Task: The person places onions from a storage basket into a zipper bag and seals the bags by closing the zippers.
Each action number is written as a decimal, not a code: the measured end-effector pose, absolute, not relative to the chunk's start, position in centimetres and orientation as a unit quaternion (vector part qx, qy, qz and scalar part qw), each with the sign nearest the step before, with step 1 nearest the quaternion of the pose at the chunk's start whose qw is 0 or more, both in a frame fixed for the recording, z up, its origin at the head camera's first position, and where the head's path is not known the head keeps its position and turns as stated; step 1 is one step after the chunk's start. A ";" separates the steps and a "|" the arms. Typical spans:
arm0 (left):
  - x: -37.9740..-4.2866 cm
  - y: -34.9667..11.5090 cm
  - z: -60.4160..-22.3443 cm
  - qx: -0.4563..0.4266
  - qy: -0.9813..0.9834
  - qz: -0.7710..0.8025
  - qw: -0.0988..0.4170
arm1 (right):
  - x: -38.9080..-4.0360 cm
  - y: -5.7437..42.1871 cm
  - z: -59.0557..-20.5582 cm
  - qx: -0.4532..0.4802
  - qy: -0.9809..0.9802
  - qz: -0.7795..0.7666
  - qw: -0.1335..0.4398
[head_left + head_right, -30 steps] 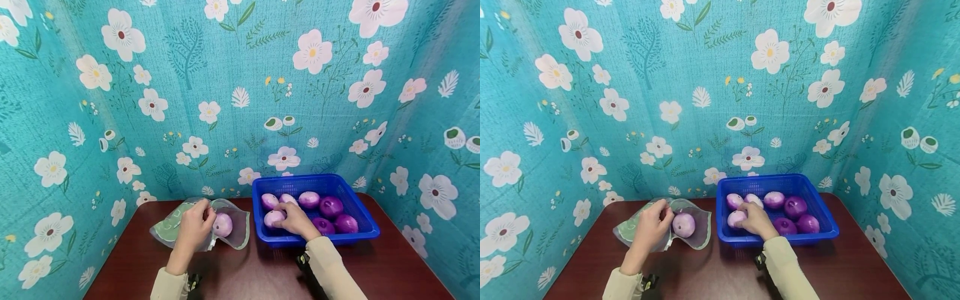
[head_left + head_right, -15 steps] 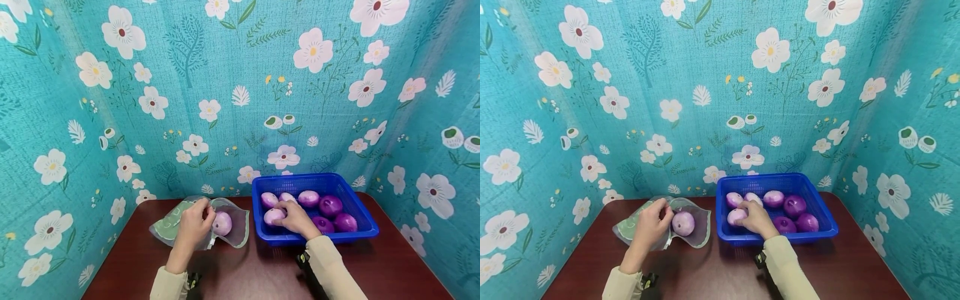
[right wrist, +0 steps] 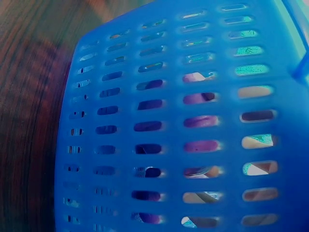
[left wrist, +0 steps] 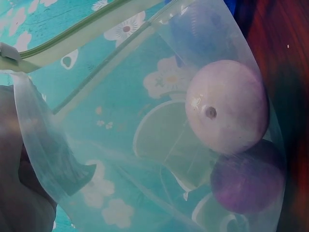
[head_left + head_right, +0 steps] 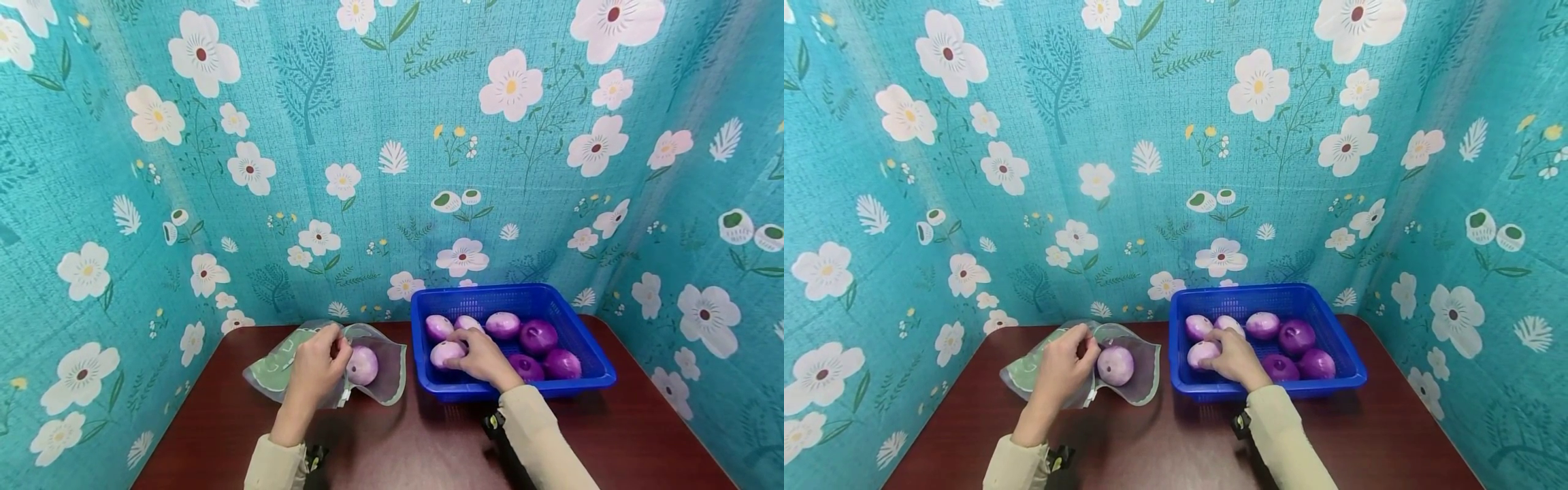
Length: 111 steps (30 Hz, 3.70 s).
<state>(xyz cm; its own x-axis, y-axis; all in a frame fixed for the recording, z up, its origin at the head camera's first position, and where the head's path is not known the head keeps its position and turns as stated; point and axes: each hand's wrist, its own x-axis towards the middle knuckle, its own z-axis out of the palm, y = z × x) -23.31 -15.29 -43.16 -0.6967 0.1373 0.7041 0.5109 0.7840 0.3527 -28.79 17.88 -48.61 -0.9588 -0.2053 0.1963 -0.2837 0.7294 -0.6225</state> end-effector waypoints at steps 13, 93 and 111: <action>-23.3 -15.4 -43.4 -0.186 -0.875 -0.274 0.352 | -28.9 17.8 -48.7 0.119 -0.925 0.357 0.052; -23.0 -14.5 -42.5 -0.197 -0.868 -0.301 0.343 | -23.6 5.4 -46.5 0.351 -0.854 0.376 0.078; -23.2 -14.3 -42.7 -0.197 -0.862 -0.310 0.348 | -23.8 4.2 -47.4 0.310 -0.839 0.438 0.088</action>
